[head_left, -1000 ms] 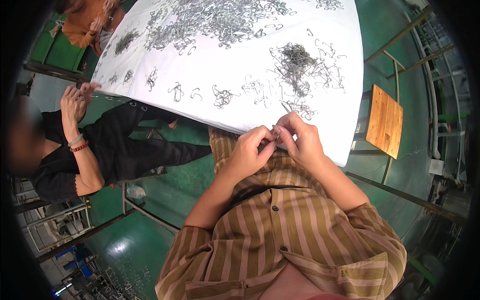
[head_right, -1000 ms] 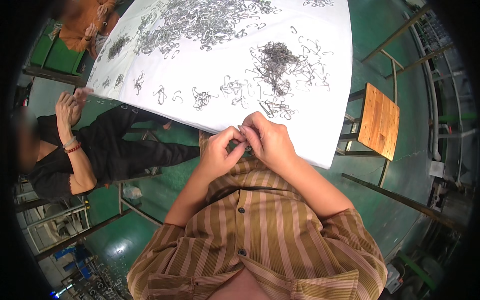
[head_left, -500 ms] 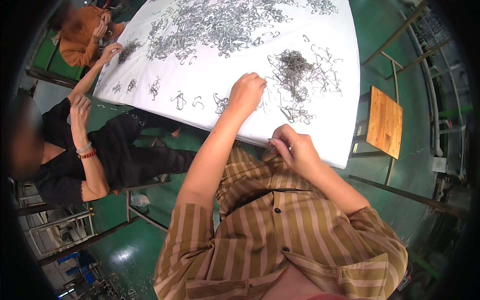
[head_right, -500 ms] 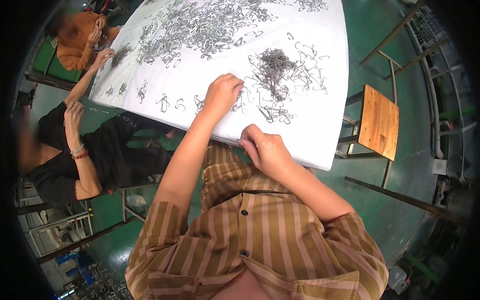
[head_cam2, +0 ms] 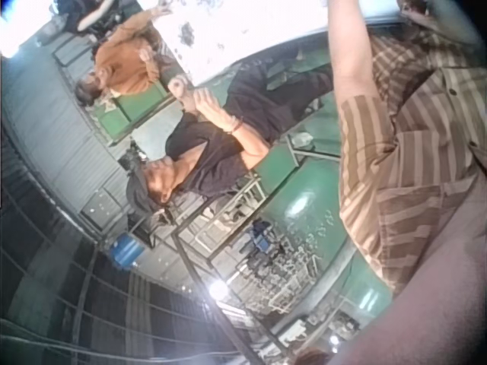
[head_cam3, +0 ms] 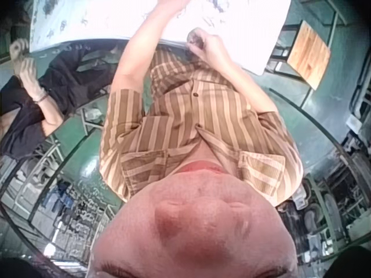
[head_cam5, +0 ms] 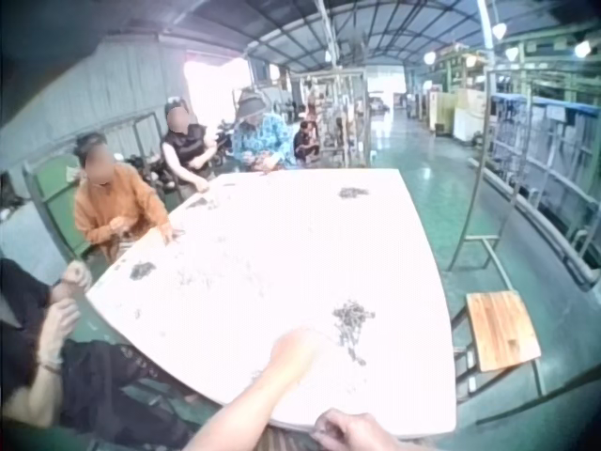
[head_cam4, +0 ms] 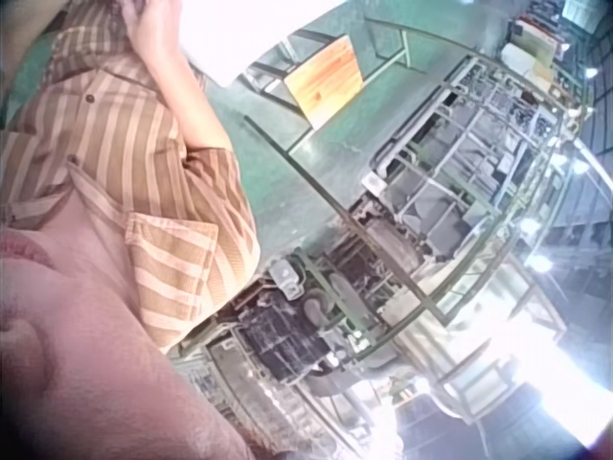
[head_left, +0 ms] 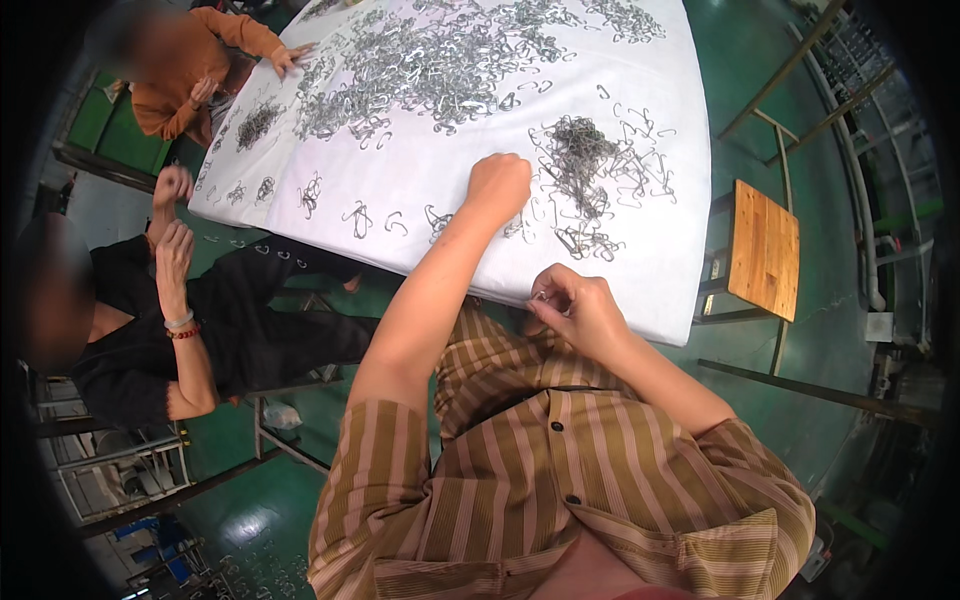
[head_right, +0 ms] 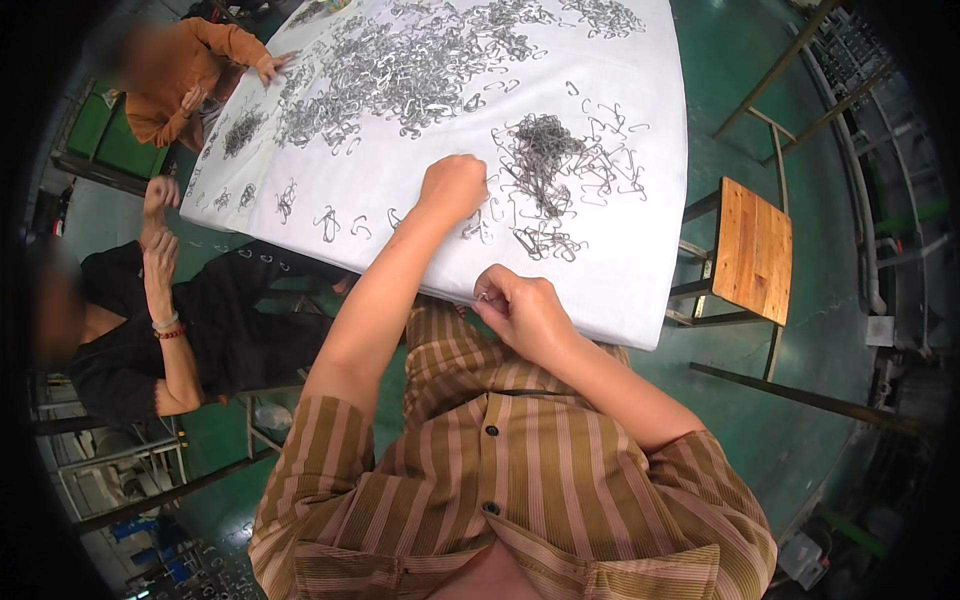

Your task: The person sorts small metal hooks on a white table surface by hand, occasionally standing up to hang a hook on a metal rack.

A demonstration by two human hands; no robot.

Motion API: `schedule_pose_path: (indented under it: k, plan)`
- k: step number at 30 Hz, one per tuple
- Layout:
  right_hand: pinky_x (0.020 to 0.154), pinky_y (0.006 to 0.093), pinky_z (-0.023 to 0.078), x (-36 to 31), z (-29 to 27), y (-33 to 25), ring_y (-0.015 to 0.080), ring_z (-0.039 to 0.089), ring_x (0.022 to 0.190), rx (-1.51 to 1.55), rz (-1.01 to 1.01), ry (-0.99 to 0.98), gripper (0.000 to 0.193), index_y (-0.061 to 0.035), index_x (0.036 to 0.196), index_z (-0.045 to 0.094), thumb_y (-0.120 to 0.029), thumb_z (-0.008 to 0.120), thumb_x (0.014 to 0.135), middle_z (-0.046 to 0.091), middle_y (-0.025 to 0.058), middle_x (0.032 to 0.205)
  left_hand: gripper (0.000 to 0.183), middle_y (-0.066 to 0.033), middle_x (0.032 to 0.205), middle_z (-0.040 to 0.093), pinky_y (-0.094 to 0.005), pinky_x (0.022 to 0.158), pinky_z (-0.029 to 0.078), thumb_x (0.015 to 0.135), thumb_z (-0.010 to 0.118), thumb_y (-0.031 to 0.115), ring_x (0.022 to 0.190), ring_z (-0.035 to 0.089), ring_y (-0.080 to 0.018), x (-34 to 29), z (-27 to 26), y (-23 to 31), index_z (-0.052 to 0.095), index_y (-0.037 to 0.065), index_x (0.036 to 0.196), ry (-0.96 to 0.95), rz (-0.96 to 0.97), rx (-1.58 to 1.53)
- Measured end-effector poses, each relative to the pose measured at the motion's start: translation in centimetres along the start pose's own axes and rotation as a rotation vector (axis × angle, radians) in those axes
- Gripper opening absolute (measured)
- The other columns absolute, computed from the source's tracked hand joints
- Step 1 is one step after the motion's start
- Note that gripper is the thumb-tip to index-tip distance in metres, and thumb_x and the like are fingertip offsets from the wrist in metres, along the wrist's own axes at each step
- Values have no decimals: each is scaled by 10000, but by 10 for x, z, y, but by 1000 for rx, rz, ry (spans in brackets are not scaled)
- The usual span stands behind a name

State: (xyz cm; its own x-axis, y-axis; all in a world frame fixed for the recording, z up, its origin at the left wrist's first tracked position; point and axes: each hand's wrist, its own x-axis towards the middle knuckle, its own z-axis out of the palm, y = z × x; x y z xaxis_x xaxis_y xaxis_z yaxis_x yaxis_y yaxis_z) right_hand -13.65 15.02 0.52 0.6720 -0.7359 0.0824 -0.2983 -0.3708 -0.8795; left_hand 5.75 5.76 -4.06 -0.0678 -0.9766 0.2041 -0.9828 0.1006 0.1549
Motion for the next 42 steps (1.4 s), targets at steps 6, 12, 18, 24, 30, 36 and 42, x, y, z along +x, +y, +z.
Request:
schedule_pose_path:
  k: [6,12,18,24,30,36,42]
  plan:
    - [522,260,479,1,6,6,158,602,537,95,54,76,99,-8,785,607,-27,695,743,622,96,637,43,-56,719,623,-291,641,457,749,623,45,678,561,-143,-60,-58,18,630,2,752,27,-263,-883]
    - [508,254,467,5,9,7,130,584,524,130,109,124,102,3,765,606,-35,697,738,604,88,604,52,-42,785,570,-249,695,418,777,609,-2,740,512,-108,-118,-83,44,568,-18,804,65,-67,-1141]
    - [506,254,462,5,11,6,128,575,521,129,114,122,102,10,763,601,-33,689,736,597,95,599,50,-56,805,559,-253,695,419,793,600,-3,749,515,-124,-133,-76,49,555,-21,808,55,-103,-1109]
    - [509,255,465,4,12,8,133,573,519,142,113,128,104,15,776,607,-31,690,733,594,100,593,55,-75,837,559,-267,705,437,813,568,-9,778,530,-144,-131,-69,54,535,-15,856,129,-23,-987]
    - [497,246,451,4,4,9,122,554,531,181,0,83,111,4,827,640,-39,688,737,628,99,713,71,-104,899,617,-273,722,465,831,532,-25,777,577,-150,-139,-68,62,513,-19,899,202,-126,-1078]
    - [564,288,437,27,-10,45,163,546,619,15,-41,245,135,-18,834,676,-117,683,743,619,83,806,78,-103,895,642,-265,712,466,834,528,-27,757,585,-146,-145,-70,59,509,-14,908,223,-88,-973]
    - [754,389,376,70,-1,71,269,533,833,-544,6,369,207,-43,801,684,-199,740,678,595,85,821,83,-107,888,636,-264,718,464,822,529,-48,766,584,-148,-146,-69,63,515,-17,897,227,-36,-953]
